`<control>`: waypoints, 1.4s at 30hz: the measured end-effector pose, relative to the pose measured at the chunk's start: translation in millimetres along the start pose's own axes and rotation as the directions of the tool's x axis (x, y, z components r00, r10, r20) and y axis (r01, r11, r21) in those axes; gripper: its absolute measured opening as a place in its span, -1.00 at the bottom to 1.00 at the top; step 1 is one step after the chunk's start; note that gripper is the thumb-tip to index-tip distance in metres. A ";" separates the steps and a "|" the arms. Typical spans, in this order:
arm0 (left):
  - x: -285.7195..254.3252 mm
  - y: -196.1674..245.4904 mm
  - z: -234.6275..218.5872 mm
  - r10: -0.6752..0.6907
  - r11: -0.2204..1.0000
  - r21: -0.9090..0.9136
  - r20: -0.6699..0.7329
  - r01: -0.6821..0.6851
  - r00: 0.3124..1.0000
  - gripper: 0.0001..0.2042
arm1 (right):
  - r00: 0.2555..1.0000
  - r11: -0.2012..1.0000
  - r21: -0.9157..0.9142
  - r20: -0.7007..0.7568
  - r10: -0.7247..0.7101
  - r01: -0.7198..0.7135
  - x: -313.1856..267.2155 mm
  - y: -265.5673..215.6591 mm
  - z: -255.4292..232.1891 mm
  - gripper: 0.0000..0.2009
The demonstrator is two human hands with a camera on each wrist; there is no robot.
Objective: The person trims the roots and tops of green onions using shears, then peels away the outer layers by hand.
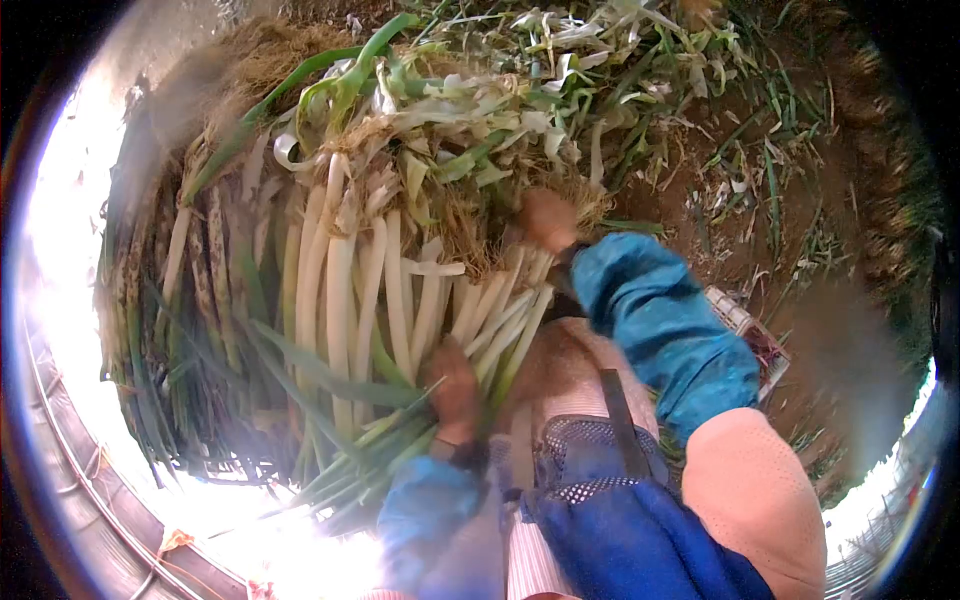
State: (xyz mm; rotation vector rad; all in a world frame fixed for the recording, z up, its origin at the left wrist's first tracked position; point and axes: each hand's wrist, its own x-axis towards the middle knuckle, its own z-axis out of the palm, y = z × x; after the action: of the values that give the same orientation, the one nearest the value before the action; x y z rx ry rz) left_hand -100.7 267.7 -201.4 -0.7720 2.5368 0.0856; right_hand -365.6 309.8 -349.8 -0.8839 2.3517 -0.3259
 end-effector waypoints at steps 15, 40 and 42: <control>13.3 9.6 -22.8 -0.074 0.997 0.015 0.131 0.072 0.989 -0.43 | 0.876 0.921 0.371 -0.397 0.274 -0.119 64.3 51.6 -105.0 -0.73; -87.6 -27.9 -86.3 -0.091 0.944 -0.309 0.105 0.119 0.990 -0.74 | 0.937 0.951 0.104 -0.227 -0.264 0.293 -23.3 -116.8 -113.2 -0.75; -95.8 -37.6 -73.5 -0.238 0.864 -0.442 0.063 0.241 0.969 -0.69 | 0.916 0.913 0.103 -0.128 -0.381 0.395 -49.0 -149.9 -104.9 -0.81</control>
State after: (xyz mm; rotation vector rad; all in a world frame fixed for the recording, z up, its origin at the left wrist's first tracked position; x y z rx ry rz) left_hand -42.9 270.6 -89.0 -1.2552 2.4155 0.6056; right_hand -323.1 232.0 -182.4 -1.3001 2.2055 -0.6910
